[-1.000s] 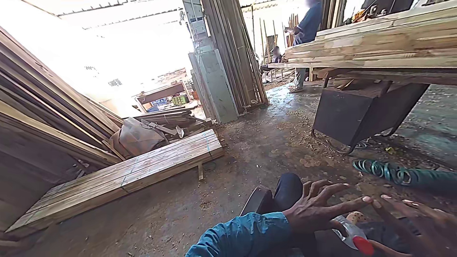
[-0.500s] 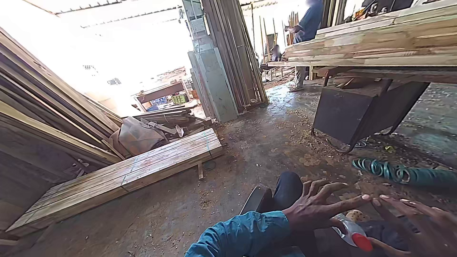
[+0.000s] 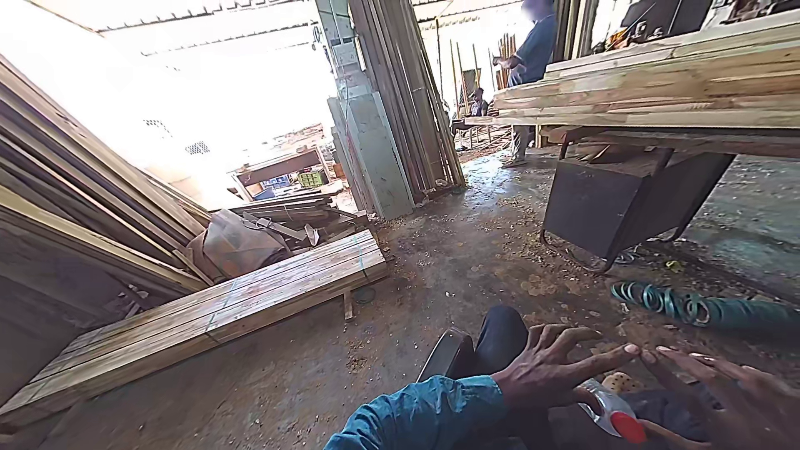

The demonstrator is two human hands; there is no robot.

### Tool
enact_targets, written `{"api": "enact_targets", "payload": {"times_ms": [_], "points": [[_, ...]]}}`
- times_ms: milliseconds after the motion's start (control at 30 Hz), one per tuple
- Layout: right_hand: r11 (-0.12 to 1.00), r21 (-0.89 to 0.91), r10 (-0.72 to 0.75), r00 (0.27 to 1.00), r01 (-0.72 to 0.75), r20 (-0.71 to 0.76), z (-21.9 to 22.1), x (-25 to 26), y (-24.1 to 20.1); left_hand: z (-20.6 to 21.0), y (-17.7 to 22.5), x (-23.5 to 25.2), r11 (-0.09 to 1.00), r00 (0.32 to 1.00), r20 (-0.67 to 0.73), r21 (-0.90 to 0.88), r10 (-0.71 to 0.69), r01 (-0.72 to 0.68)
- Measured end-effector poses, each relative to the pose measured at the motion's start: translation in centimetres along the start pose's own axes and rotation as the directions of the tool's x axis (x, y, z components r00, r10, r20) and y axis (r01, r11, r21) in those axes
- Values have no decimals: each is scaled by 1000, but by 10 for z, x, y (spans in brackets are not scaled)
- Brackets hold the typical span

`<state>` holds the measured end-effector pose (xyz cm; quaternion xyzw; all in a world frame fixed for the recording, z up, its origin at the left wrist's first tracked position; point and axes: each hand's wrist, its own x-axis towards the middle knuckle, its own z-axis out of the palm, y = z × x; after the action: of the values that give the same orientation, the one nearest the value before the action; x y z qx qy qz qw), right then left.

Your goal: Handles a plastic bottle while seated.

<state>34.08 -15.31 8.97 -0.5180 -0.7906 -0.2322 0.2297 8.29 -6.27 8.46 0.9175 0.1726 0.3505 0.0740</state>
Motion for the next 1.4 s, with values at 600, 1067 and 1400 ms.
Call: {"api": "enact_targets", "payload": {"times_ms": [600,1067,1400], "points": [[1000,5,-30,998,30,-49,2,0,0,4,-2,-1,1000,1000,-24,6,11,-11],[999,-2,-51,996,51,-73,1,2,0,8,-4,-2,1000,998,-65,15,-2,3],[998,54,-39,997,43,-66,0,0,1,2,2,-2,996,992,-123,87,-17,28]]}}
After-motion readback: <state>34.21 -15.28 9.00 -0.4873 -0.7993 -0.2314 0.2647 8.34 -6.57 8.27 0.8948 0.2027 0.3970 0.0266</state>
